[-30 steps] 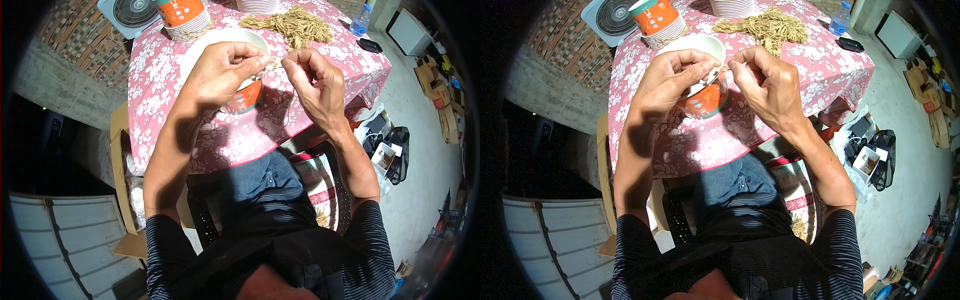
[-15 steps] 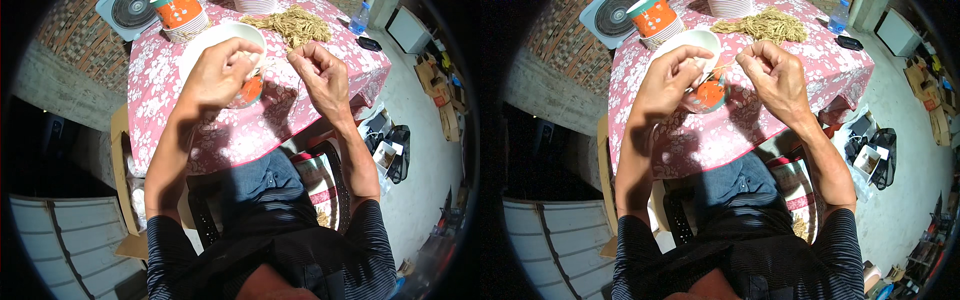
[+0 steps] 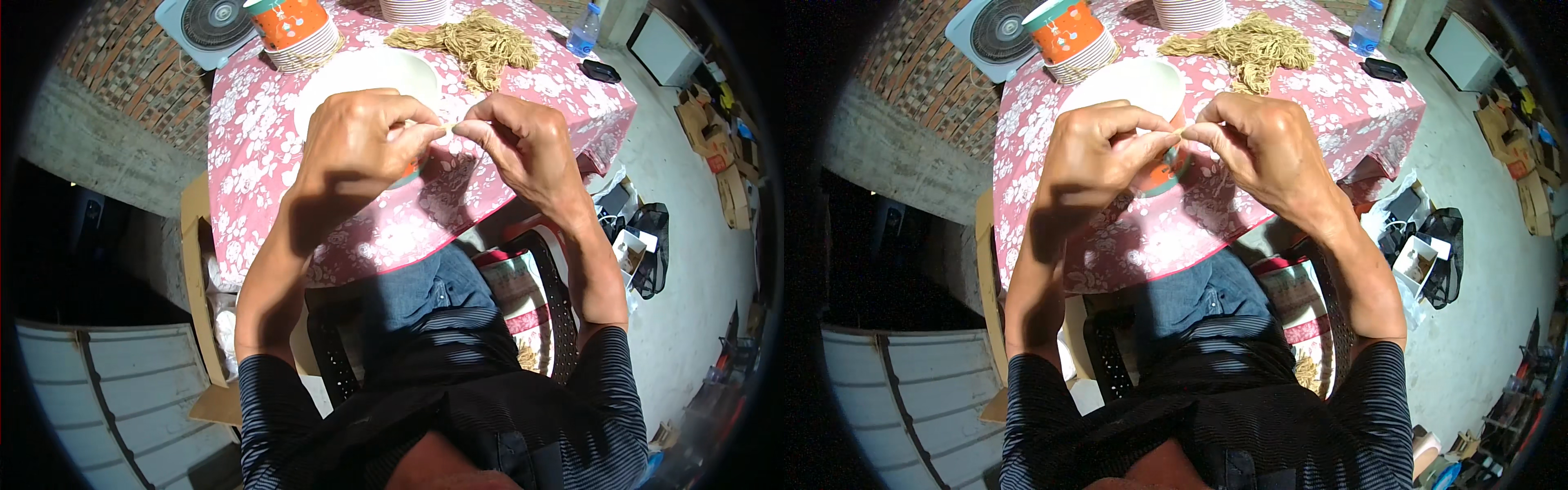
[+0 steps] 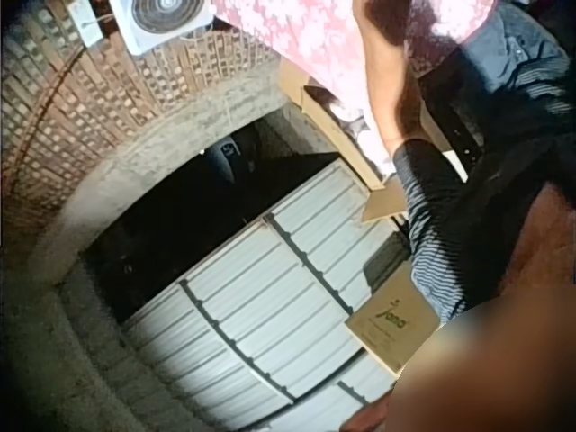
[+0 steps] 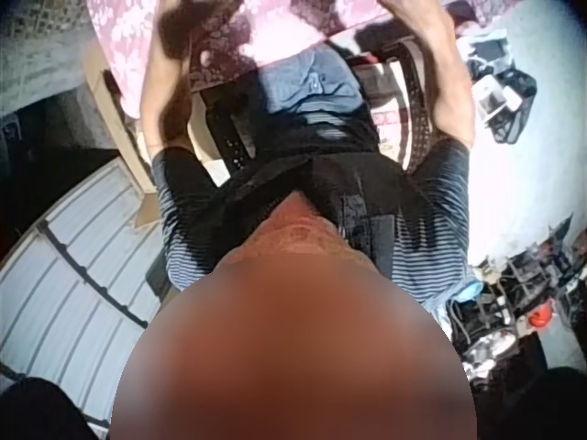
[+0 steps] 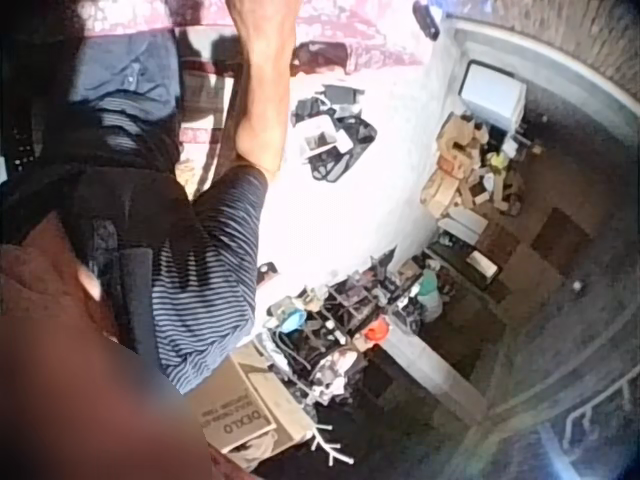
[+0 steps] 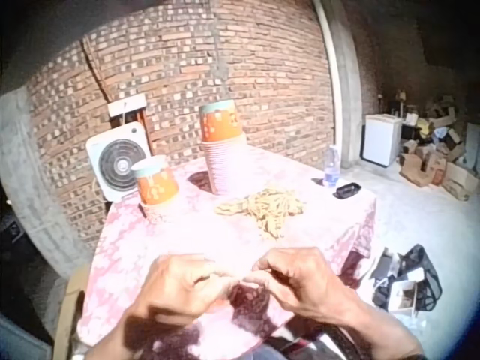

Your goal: The recorder is tying short pieces of string to the sides of paper bowls to create handles.

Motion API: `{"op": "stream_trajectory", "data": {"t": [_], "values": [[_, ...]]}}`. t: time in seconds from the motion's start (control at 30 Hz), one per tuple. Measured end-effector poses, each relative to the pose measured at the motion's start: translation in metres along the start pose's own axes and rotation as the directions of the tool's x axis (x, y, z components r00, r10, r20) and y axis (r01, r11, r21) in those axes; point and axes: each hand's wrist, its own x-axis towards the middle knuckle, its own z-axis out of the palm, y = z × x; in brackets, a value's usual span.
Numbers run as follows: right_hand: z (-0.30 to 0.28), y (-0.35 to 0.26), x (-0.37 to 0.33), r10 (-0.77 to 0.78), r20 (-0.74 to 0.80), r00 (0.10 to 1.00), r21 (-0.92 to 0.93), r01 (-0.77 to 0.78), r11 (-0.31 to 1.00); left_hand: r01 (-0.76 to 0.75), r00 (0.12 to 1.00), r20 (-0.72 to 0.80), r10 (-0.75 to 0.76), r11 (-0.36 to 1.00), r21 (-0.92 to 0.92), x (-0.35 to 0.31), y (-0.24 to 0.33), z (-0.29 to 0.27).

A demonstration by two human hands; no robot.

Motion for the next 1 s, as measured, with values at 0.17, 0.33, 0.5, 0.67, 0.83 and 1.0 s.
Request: {"op": "stream_trajectory", "data": {"t": [0.17,0.33,0.5,0.67,0.83,1.0], "values": [[-0.025,0.008,-0.002,0.304,-0.201,0.931,0.117,-0.285,0.951,-0.192,0.94,-0.252,0.229,0.968,0.162,-0.009,0.001,0.003],[-0.031,0.01,-0.002,0.383,-0.227,0.895,0.403,-0.272,0.874,-0.179,0.953,-0.21,0.22,0.963,0.2,-0.018,-0.018,0.001],[-0.04,0.012,0.008,0.318,-0.276,0.907,0.344,-0.216,0.914,-0.045,0.992,-0.114,0.05,0.998,0.044,-0.023,-0.022,-0.002],[-0.046,0.027,0.041,0.069,-0.262,0.963,0.095,-0.045,0.994,-0.201,0.979,0.046,0.197,0.938,0.281,-0.013,-0.016,-0.024],[-0.041,0.037,0.065,0.075,-0.219,0.973,0.062,-0.063,0.996,-0.273,0.962,0.087,0.259,0.921,0.279,-0.01,-0.019,-0.028],[-0.03,0.055,0.065,0.001,-0.111,0.994,-0.068,-0.009,0.998,-0.325,0.945,0.149,0.293,0.901,0.288,-0.017,-0.032,-0.05]]}}
